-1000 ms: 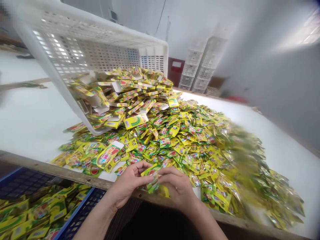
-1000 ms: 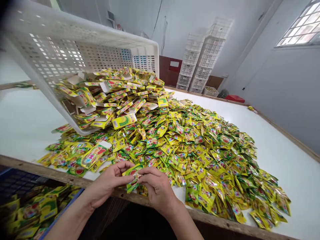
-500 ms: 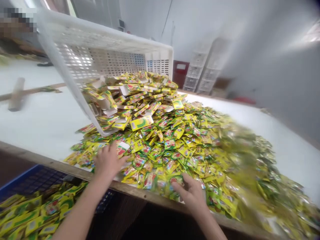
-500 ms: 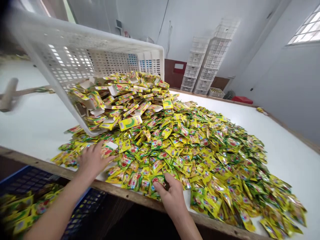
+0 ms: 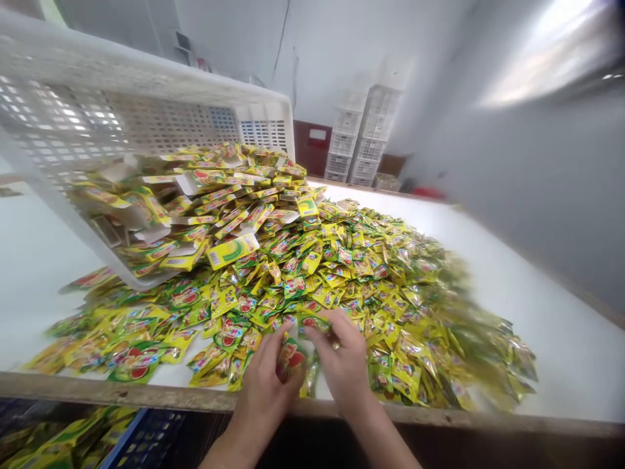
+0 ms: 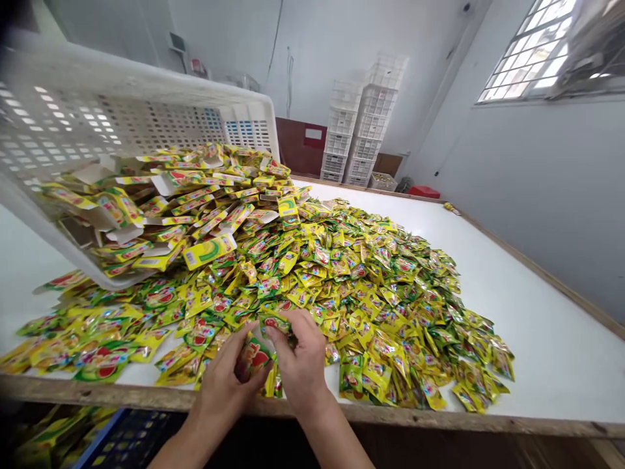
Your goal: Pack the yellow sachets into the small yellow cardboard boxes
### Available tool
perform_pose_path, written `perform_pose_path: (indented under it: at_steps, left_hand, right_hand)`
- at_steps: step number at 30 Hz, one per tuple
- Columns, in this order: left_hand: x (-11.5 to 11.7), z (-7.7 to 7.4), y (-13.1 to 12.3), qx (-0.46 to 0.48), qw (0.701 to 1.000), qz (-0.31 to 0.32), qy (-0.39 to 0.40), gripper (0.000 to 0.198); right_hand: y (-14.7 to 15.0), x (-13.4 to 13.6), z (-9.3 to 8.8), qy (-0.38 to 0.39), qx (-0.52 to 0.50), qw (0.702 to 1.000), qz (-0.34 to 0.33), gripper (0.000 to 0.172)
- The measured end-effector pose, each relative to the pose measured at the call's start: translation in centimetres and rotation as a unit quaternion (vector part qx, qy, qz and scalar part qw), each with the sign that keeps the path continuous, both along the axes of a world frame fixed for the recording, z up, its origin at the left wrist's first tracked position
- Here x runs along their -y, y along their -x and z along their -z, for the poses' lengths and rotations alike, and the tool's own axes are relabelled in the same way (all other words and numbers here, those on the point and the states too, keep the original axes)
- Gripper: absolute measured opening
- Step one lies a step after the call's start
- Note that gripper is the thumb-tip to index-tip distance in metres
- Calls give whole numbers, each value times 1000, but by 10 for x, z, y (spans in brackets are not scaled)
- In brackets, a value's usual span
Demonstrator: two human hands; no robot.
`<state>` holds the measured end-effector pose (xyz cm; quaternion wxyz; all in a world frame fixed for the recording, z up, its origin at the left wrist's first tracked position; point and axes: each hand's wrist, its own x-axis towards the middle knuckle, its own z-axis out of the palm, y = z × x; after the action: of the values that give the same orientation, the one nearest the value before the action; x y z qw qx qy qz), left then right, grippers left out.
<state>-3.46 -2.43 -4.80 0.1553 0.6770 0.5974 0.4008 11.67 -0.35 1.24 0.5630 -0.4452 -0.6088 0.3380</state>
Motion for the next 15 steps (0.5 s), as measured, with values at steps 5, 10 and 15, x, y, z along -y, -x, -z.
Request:
perform_pose_path:
  at_steps: [5, 10, 15]
  left_hand:
    - [-2, 6, -23, 33, 999, -33, -19, 64]
    - [2, 11, -42, 97, 995, -23, -22, 60]
    - [4, 9, -63, 228, 972, 24, 61, 37]
  right_hand:
    - [-14, -1, 5, -28, 178, 983, -19, 19]
    - [-27, -1, -14, 24, 319, 946, -46, 21]
    - [-54, 0, -41, 16, 395, 913, -102, 22]
